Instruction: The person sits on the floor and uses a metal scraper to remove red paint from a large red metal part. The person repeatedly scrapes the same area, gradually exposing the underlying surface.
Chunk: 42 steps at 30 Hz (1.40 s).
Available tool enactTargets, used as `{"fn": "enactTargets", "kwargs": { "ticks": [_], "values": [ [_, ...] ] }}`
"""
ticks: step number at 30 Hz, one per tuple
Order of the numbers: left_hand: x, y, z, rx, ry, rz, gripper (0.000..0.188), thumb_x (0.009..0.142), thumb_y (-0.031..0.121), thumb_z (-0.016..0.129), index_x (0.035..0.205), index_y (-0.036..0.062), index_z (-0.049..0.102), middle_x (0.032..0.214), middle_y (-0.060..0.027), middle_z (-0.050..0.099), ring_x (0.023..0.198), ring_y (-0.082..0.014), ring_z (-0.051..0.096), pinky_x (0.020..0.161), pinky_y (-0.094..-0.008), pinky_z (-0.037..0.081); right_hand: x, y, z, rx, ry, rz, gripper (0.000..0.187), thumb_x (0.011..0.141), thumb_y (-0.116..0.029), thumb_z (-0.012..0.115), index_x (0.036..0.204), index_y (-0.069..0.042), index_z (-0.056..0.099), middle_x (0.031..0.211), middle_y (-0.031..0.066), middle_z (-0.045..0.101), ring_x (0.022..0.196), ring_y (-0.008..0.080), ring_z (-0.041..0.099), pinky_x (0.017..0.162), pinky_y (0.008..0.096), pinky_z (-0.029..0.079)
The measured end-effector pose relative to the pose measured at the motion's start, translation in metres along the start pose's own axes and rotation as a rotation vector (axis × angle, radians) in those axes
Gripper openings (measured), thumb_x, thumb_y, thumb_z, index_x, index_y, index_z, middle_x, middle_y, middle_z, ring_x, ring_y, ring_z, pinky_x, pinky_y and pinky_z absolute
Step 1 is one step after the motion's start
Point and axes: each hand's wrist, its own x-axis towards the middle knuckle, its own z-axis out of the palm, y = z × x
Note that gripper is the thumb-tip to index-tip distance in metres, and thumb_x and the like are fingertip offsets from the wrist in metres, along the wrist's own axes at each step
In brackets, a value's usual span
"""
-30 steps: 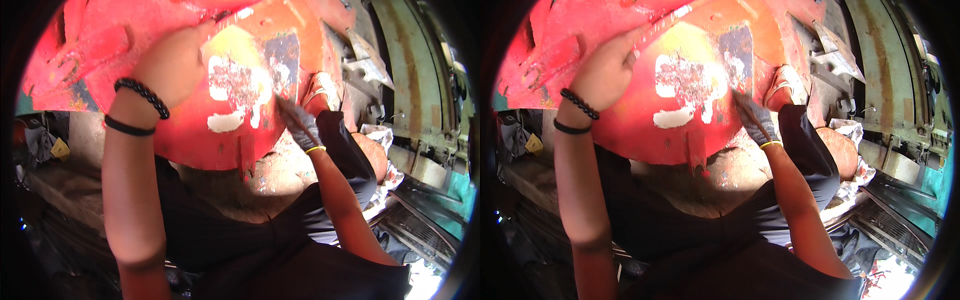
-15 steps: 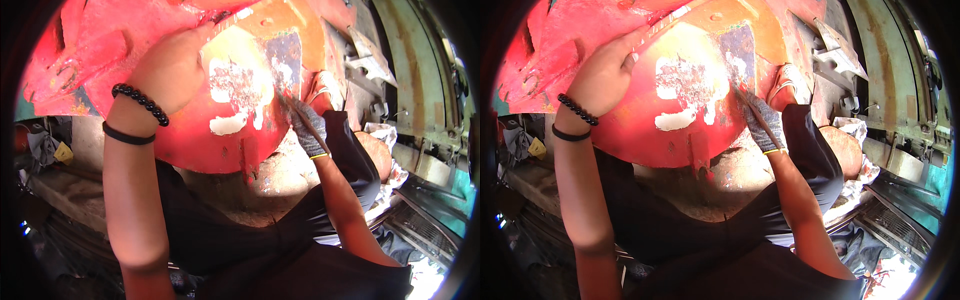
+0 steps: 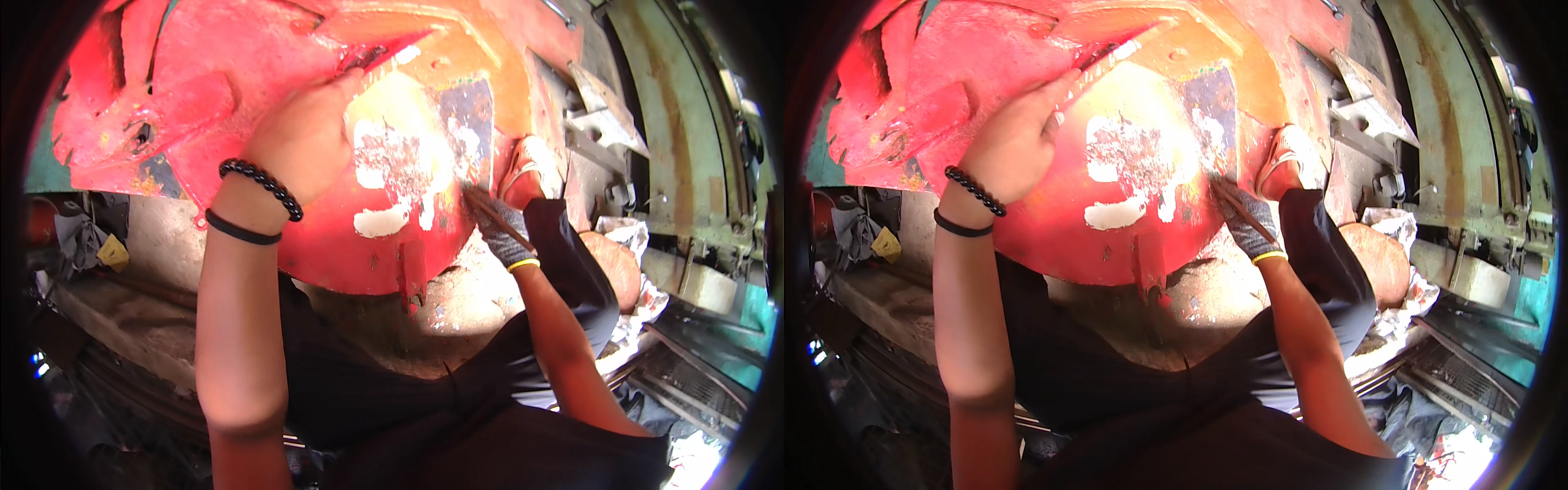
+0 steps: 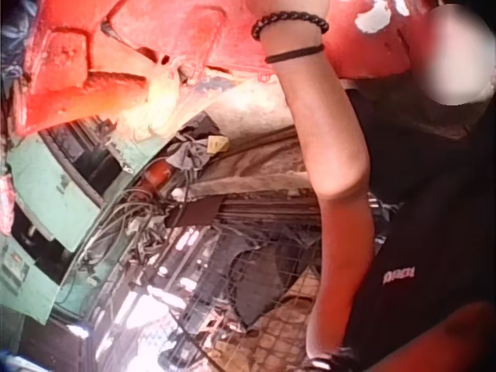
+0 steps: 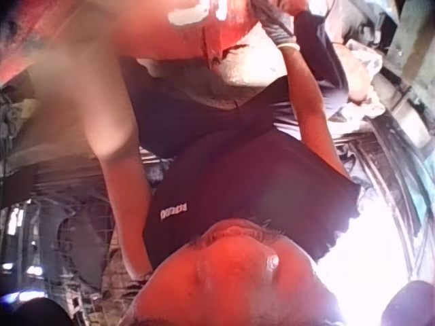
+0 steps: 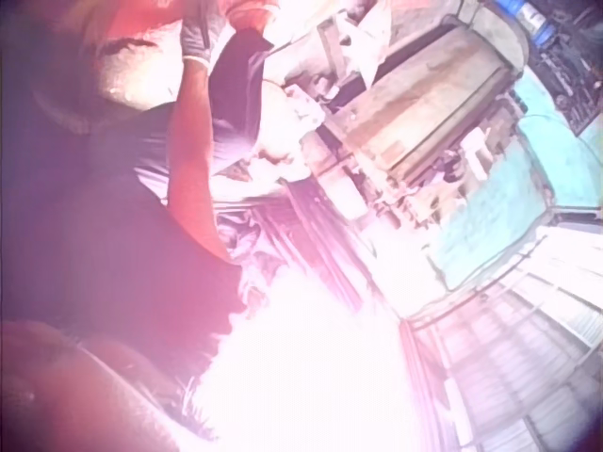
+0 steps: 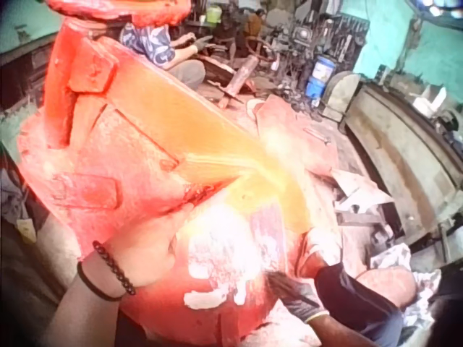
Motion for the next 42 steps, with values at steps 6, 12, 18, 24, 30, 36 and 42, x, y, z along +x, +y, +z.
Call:
{"fn": "enactTargets", "kwargs": {
  "ticks": [6, 12, 18, 24, 30, 36, 42],
  "values": [
    [0.000, -0.001, 0.002, -0.015, 0.002, -0.012, 0.046, 0.091, 0.001, 0.046, 0.136, -0.0026, 0.048, 0.129, -0.0272, 0.055, 0.121, -0.0386, 0.053, 0.103, -0.0419, 0.042, 0.001, -0.002, 0.000, 0.067, -0.016, 0.120, 0.034, 0.098, -0.020, 0.054, 0.130, -0.010, 0.059, 0.118, 0.0148, 0.066, 0.107, 0.0320, 0.064, 0.087, 0.0378, 0.053],
    [-0.001, 0.001, 0.000, -0.018, -0.015, -0.015, 0.046, 0.092, 0.001, 0.046, 0.137, -0.0027, 0.046, 0.130, -0.0267, 0.055, 0.121, -0.0389, 0.052, 0.103, -0.0415, 0.041, 0.008, 0.000, 0.004, 0.102, 0.140, 0.034, 0.033, 0.098, -0.026, 0.055, 0.128, -0.013, 0.060, 0.109, 0.0141, 0.068, 0.091, 0.0324, 0.068, 0.076, 0.0389, 0.055],
    [-0.001, 0.000, -0.002, -0.007, -0.015, -0.017, 0.044, 0.093, 0.002, 0.047, 0.137, -0.0025, 0.048, 0.129, -0.0266, 0.055, 0.120, -0.0391, 0.053, 0.102, -0.0422, 0.042, 0.004, 0.003, 0.002, 0.039, 0.051, -0.128, 0.031, 0.095, -0.012, 0.056, 0.126, -0.006, 0.061, 0.120, 0.0152, 0.065, 0.111, 0.0328, 0.063, 0.091, 0.0382, 0.052],
    [0.000, -0.005, 0.001, -0.011, -0.019, 0.014, 0.044, 0.093, 0.001, 0.047, 0.137, -0.0022, 0.048, 0.129, -0.0261, 0.056, 0.120, -0.0387, 0.053, 0.102, -0.0418, 0.042, 0.004, 0.004, 0.008, 0.061, 0.100, -0.010, 0.027, 0.097, -0.017, 0.056, 0.122, -0.007, 0.064, 0.110, 0.0143, 0.068, 0.102, 0.0261, 0.067, 0.084, 0.0327, 0.054],
    [-0.002, -0.006, 0.003, 0.011, 0.011, 0.045, 0.044, 0.094, 0.002, 0.048, 0.137, -0.0021, 0.047, 0.129, -0.0259, 0.056, 0.120, -0.0381, 0.054, 0.101, -0.0412, 0.043, 0.001, 0.007, -0.001, -0.012, -0.004, 0.080, 0.030, 0.097, -0.023, 0.056, 0.123, -0.009, 0.063, 0.109, 0.0175, 0.068, 0.098, 0.0346, 0.066, 0.078, 0.0400, 0.055],
    [0.001, -0.006, -0.001, 0.009, -0.011, 0.046, 0.043, 0.095, 0.003, 0.048, 0.137, -0.0030, 0.048, 0.130, -0.0252, 0.056, 0.121, -0.0381, 0.054, 0.102, -0.0410, 0.043, 0.005, 0.007, 0.005, -0.126, 0.075, -0.234, 0.028, 0.097, -0.018, 0.055, 0.122, -0.010, 0.064, 0.109, 0.0158, 0.068, 0.100, 0.0322, 0.066, 0.082, 0.0378, 0.054],
    [-0.002, -0.006, 0.002, 0.017, 0.020, 0.059, 0.043, 0.094, 0.002, 0.049, 0.137, -0.0034, 0.047, 0.131, -0.0251, 0.056, 0.121, -0.0379, 0.054, 0.103, -0.0410, 0.042, -0.004, 0.006, -0.009, 0.106, 0.146, 0.079, 0.026, 0.093, -0.017, 0.062, 0.118, -0.010, 0.066, 0.104, 0.0143, 0.070, 0.091, 0.0325, 0.069, 0.076, 0.0384, 0.056]
  ]
}}
